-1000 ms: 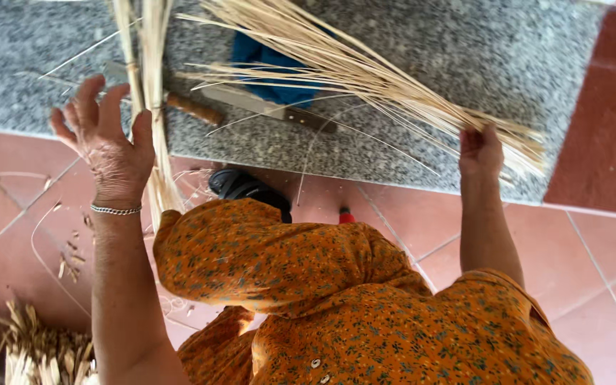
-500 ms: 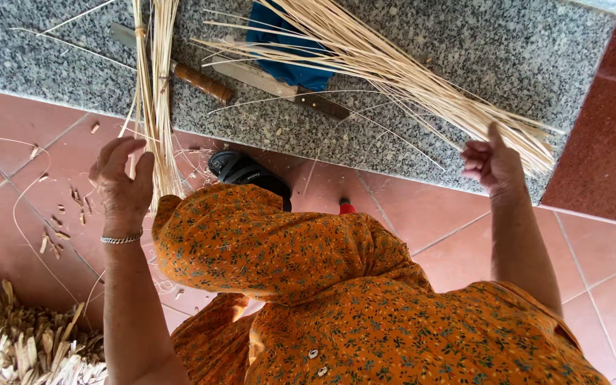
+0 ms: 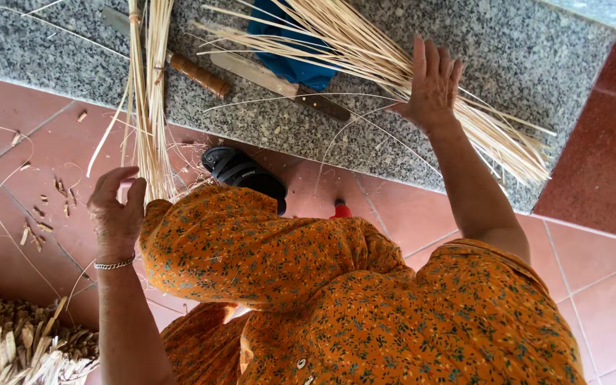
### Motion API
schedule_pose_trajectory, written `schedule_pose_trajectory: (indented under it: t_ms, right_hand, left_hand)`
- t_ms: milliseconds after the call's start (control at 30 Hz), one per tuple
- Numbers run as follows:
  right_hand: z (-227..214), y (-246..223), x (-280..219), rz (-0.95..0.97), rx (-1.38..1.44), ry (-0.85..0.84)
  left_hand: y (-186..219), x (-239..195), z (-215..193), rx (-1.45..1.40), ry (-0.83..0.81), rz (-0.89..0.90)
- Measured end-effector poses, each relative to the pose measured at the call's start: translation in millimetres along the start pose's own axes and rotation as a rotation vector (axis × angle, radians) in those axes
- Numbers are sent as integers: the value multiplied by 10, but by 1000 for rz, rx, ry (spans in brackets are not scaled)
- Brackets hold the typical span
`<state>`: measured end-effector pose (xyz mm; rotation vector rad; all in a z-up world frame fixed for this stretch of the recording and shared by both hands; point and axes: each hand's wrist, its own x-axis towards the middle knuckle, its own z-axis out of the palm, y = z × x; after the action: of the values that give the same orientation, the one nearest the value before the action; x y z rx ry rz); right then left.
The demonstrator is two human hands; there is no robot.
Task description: The person sits on a tiled floor and bundles dried plant fibers into a tight bundle. They use a knife to trim the fibers, scissors to cut a binding strip, and then tie the bundle with the strip. The finished bundle is placed on a nearby granite step.
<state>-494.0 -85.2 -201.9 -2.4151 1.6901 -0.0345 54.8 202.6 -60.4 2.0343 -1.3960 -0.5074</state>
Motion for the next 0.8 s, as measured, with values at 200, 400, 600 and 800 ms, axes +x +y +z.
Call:
schedule_pose_trajectory:
  t_ms: [200,400,600,800]
  right_hand:
    - [490,345,344,-146,-21,54]
    - [-330,189,485,89,265,-327]
    - [-1656,-299,450,-190,230,-176]
    - [-2370,-495,597,-637,343,381]
  left_hand:
    - [-506,-125,186,-7,9,-14]
    - [-893,-205,398,-44,-1,-23]
    - [-749,-285,403,-182,-42,-254]
    - [-701,-274,566,-252,-40,-245]
